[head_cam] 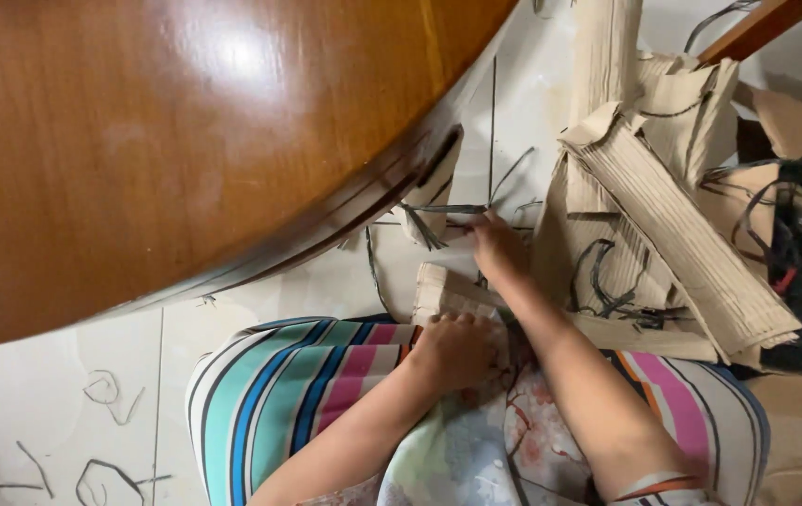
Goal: Wrapping wooden chair legs with protective cardboard and securing them with plastic ties.
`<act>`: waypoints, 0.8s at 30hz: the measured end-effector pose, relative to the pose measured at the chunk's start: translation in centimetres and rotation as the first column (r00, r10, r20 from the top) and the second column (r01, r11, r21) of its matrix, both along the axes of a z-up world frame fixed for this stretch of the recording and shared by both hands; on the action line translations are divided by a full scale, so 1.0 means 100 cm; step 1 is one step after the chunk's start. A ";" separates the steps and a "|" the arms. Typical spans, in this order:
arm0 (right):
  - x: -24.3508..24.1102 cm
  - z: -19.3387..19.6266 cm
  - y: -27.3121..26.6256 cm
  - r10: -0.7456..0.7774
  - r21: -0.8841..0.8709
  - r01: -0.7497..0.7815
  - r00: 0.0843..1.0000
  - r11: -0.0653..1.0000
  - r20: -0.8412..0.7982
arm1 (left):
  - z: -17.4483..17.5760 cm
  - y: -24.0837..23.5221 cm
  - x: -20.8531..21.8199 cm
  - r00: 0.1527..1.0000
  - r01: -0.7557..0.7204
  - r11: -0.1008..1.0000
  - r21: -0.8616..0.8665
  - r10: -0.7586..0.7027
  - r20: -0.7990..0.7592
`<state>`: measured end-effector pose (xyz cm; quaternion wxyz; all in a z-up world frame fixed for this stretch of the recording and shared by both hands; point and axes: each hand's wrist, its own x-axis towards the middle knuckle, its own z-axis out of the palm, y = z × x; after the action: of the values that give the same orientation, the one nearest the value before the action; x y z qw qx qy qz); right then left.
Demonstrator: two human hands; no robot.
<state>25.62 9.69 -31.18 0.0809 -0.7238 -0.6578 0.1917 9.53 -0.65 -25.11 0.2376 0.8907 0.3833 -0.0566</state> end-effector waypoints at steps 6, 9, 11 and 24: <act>0.006 0.118 -0.001 -0.166 -0.019 0.165 0.985 0.986 -0.054 | 0.033 0.034 -0.017 0.994 -0.039 0.968 -0.248 0.012 -0.108; 0.035 0.140 -0.020 -0.176 0.245 0.260 0.932 0.934 -0.318 | 0.052 0.046 -0.029 0.994 -0.073 0.938 -0.340 0.042 -0.097; 0.046 0.166 -0.027 -0.225 0.215 0.334 0.883 0.918 -0.412 | 0.085 0.054 -0.045 0.993 -0.095 0.927 -0.362 0.064 -0.097; 0.011 0.180 -0.015 -0.124 0.267 0.557 0.567 0.787 -0.815 | 0.178 0.108 -0.135 0.871 -0.472 0.828 -0.303 0.490 -0.016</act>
<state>26.68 8.23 -13.21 0.5696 -0.6438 -0.4270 0.2807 -3.99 10.14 -7.26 0.3873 0.7206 0.5746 -0.0241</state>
